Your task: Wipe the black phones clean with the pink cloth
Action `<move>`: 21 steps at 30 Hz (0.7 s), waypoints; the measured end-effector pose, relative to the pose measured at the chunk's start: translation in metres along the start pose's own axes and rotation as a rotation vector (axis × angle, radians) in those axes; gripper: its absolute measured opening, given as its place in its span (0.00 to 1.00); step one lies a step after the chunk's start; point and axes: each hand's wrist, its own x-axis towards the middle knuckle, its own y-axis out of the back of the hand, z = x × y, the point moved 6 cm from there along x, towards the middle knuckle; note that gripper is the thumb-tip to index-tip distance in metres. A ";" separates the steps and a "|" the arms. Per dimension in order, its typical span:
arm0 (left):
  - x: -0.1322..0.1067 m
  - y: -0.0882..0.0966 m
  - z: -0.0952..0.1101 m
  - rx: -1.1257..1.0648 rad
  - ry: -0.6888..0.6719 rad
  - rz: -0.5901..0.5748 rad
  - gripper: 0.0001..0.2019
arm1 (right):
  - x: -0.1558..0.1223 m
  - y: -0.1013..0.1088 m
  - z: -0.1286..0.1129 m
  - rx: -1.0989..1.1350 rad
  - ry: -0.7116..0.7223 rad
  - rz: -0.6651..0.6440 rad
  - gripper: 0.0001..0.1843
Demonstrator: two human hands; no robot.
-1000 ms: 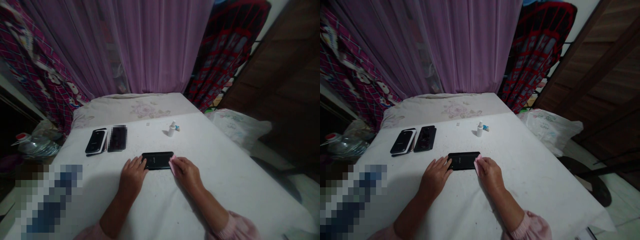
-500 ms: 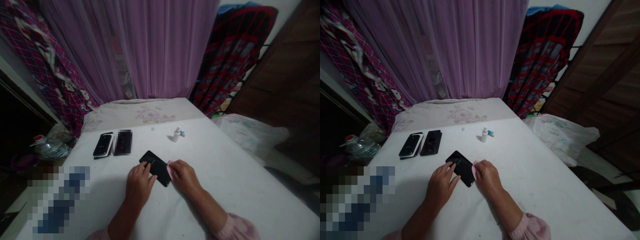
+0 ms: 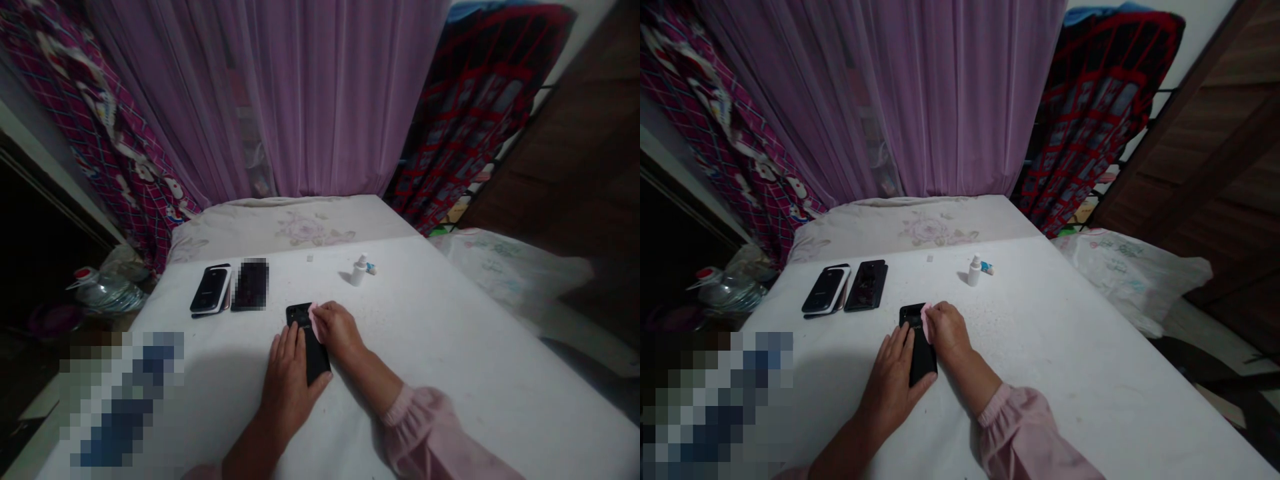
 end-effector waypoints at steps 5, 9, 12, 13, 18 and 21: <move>0.002 -0.003 -0.001 -0.026 0.018 -0.055 0.39 | 0.036 -0.003 -0.007 -0.139 -0.052 -0.037 0.14; 0.008 0.005 -0.015 -0.065 -0.072 -0.154 0.41 | 0.033 0.005 0.002 -0.190 -0.064 -0.069 0.12; 0.011 0.012 -0.023 -0.111 -0.219 -0.280 0.41 | 0.006 0.017 0.017 -0.180 -0.079 -0.052 0.14; 0.012 0.014 -0.026 -0.105 -0.203 -0.297 0.40 | -0.006 0.022 0.019 -0.164 -0.066 -0.033 0.16; 0.009 0.012 -0.015 -0.066 -0.029 -0.263 0.38 | -0.039 0.032 0.023 -0.134 -0.120 0.096 0.19; 0.006 0.006 -0.002 -0.047 -0.037 -0.232 0.36 | -0.027 0.024 0.017 -0.146 -0.111 0.070 0.17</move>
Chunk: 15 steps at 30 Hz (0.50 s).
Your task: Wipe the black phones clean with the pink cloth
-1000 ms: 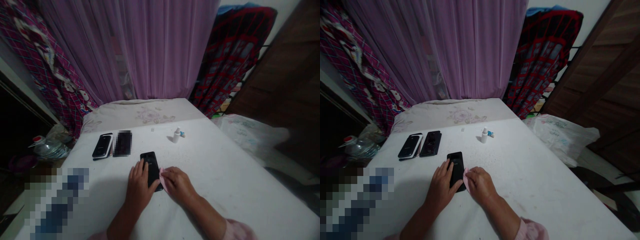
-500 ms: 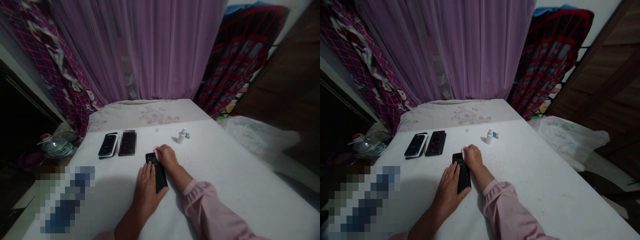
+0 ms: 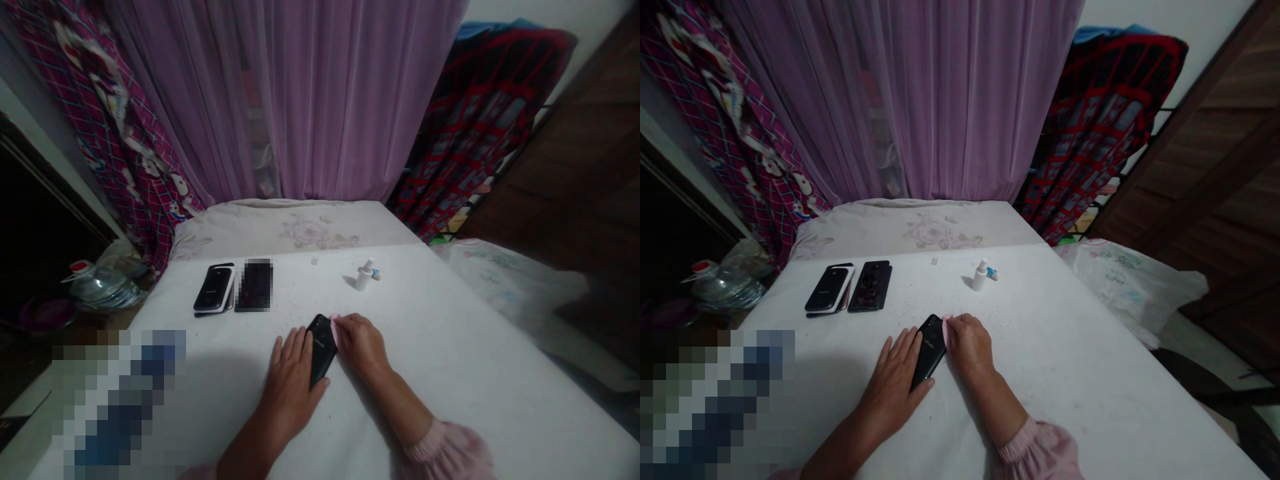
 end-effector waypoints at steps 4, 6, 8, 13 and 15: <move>0.000 -0.003 0.000 0.022 -0.052 0.048 0.35 | 0.028 -0.015 -0.016 -0.005 0.042 -0.074 0.15; -0.001 -0.002 -0.002 0.037 -0.072 0.085 0.34 | 0.036 -0.019 -0.022 -0.006 0.056 -0.080 0.14; -0.002 -0.001 -0.002 0.055 -0.086 0.123 0.33 | 0.036 -0.019 -0.023 0.005 0.068 -0.063 0.14; -0.002 0.000 -0.001 0.063 -0.088 0.190 0.32 | 0.007 -0.002 -0.007 0.067 0.089 0.054 0.18; -0.001 0.001 -0.004 0.052 -0.081 0.204 0.31 | -0.008 0.007 0.006 0.076 0.072 0.105 0.20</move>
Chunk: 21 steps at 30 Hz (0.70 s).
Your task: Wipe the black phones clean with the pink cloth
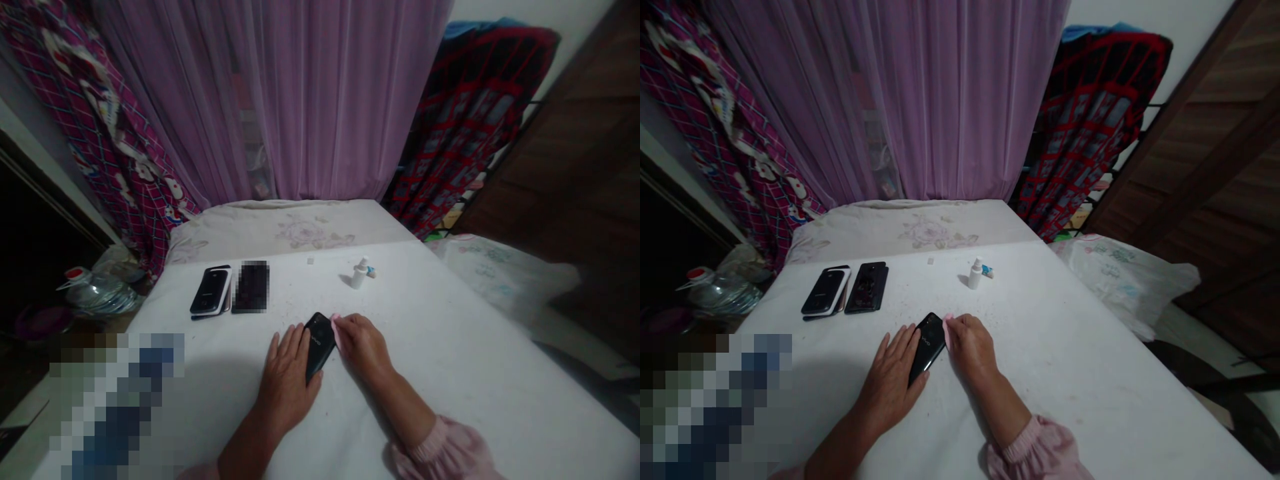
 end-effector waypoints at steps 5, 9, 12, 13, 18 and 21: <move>0.002 0.015 -0.025 0.010 0.071 0.105 0.29 | -0.016 0.014 0.026 0.052 -0.052 0.085 0.19; -0.001 0.028 -0.044 0.002 0.177 0.155 0.24 | -0.004 0.013 0.023 0.091 -0.014 0.153 0.18; 0.000 0.029 -0.046 -0.055 0.180 0.155 0.23 | 0.012 0.004 0.006 0.056 0.021 0.147 0.16; 0.001 0.029 -0.046 -0.079 0.173 0.153 0.22 | 0.017 -0.001 0.000 0.028 0.023 0.126 0.16; 0.007 0.020 -0.048 -0.155 0.138 0.110 0.23 | 0.024 -0.028 -0.040 -0.102 0.105 -0.003 0.15; 0.008 0.015 -0.051 -0.119 0.113 0.087 0.26 | 0.014 -0.039 -0.067 -0.071 0.243 -0.072 0.11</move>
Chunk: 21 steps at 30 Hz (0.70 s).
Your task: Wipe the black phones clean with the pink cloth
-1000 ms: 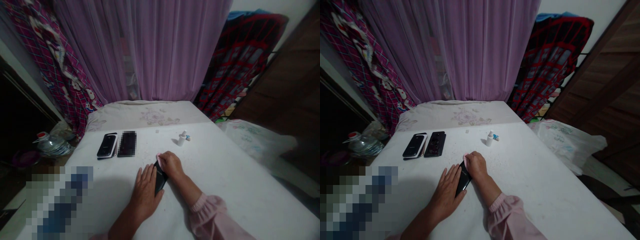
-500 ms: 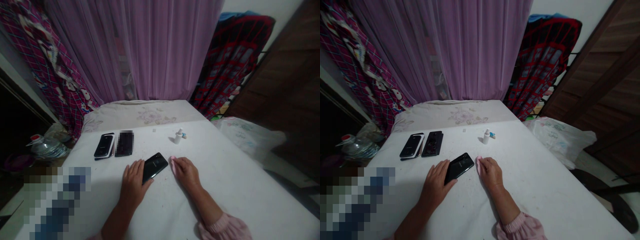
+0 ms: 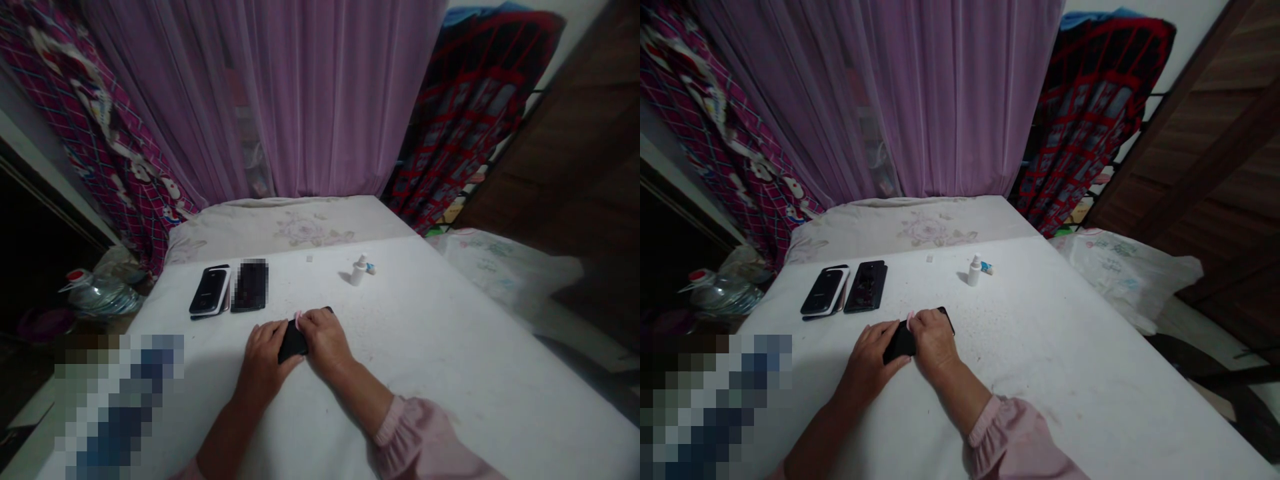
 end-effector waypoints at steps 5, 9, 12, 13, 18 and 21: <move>-0.002 -0.001 -0.005 0.111 0.049 -0.002 0.34 | -0.006 0.007 0.006 0.008 0.001 -0.010 0.11; -0.007 -0.002 -0.014 0.071 0.046 -0.106 0.36 | -0.008 0.023 0.054 -0.103 -0.186 0.070 0.17; -0.011 -0.006 -0.022 -0.004 0.012 -0.223 0.39 | -0.009 0.027 0.065 -0.155 -0.219 0.093 0.20; -0.012 -0.007 -0.024 -0.020 0.010 -0.243 0.40 | -0.008 0.026 0.062 -0.160 -0.217 0.096 0.21; -0.009 -0.008 -0.027 -0.046 0.062 -0.301 0.40 | -0.003 0.009 0.006 -0.080 -0.076 0.042 0.15; -0.006 -0.007 -0.025 -0.066 0.084 -0.324 0.40 | -0.003 0.003 -0.017 -0.031 0.012 0.017 0.11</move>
